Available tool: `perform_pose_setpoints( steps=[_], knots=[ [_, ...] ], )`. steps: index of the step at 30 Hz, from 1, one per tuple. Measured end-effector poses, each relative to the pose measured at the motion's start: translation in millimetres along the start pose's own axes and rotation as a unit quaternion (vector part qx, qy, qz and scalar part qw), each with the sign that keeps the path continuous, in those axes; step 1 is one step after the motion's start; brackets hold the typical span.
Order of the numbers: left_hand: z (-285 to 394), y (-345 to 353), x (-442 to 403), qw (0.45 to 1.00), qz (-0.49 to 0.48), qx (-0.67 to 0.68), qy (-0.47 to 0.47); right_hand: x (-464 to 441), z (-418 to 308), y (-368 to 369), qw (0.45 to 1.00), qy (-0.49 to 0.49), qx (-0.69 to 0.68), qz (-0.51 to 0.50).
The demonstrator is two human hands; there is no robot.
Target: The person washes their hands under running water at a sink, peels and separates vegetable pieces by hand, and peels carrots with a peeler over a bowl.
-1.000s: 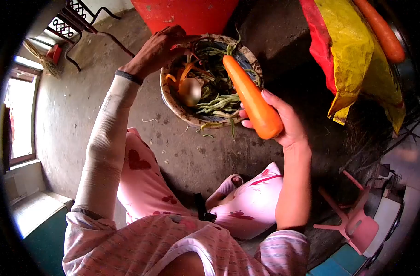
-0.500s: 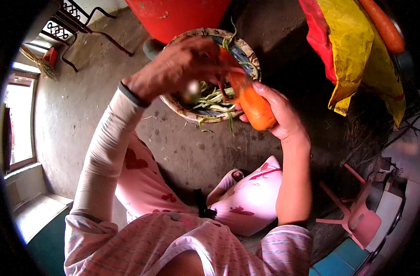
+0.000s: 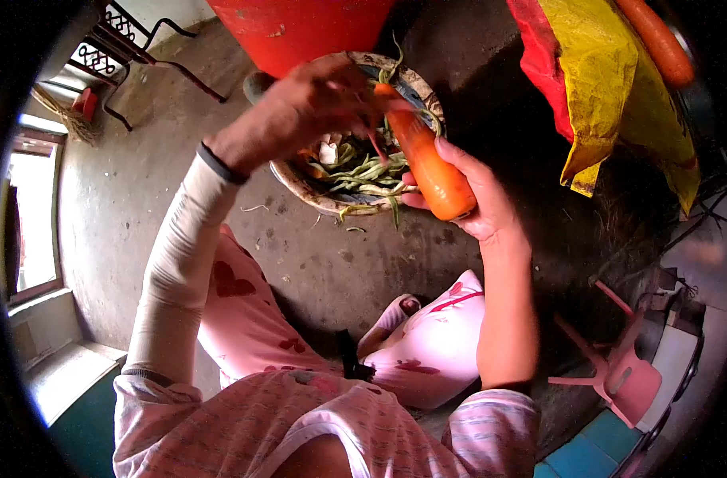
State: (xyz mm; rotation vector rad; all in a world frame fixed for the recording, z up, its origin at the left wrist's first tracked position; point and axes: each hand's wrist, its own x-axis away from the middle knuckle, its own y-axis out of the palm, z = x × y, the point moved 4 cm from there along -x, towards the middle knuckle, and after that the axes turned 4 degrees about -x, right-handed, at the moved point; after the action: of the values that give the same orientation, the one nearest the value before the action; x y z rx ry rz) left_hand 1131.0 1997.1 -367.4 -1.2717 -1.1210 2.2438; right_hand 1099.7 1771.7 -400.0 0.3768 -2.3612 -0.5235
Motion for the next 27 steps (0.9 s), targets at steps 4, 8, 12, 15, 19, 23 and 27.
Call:
perform_pose_setpoints(
  steps=[4, 8, 12, 15, 19, 23, 27],
  knots=[
    [38, 9, -5, 0.998, -0.008, -0.049, 0.035, -3, 1, 10, 0.996, -0.005, -0.025, -0.083],
    [2, 8, 0, 0.996, 0.004, -0.081, 0.037, 2, 0, 5, 0.998, 0.01, -0.012, -0.057],
    [-58, 2, 24, 0.994, -0.006, -0.081, -0.074, 0, 0, -5, 0.997, 0.026, 0.01, -0.068],
    [-82, 3, 39, 0.976, -0.041, -0.152, -0.147, -1, 1, -6, 0.998, 0.02, 0.025, -0.057],
    [-69, -1, 31, 0.988, 0.027, -0.063, -0.135, 0, -1, -1, 0.998, 0.015, 0.008, -0.06],
    [-1, 6, -2, 0.999, -0.011, 0.019, -0.026, -3, 1, -2, 0.998, 0.006, -0.027, -0.057],
    [36, 12, -5, 0.998, -0.03, -0.057, 0.009, -3, 3, 0, 0.999, 0.005, -0.013, -0.034]
  ],
)
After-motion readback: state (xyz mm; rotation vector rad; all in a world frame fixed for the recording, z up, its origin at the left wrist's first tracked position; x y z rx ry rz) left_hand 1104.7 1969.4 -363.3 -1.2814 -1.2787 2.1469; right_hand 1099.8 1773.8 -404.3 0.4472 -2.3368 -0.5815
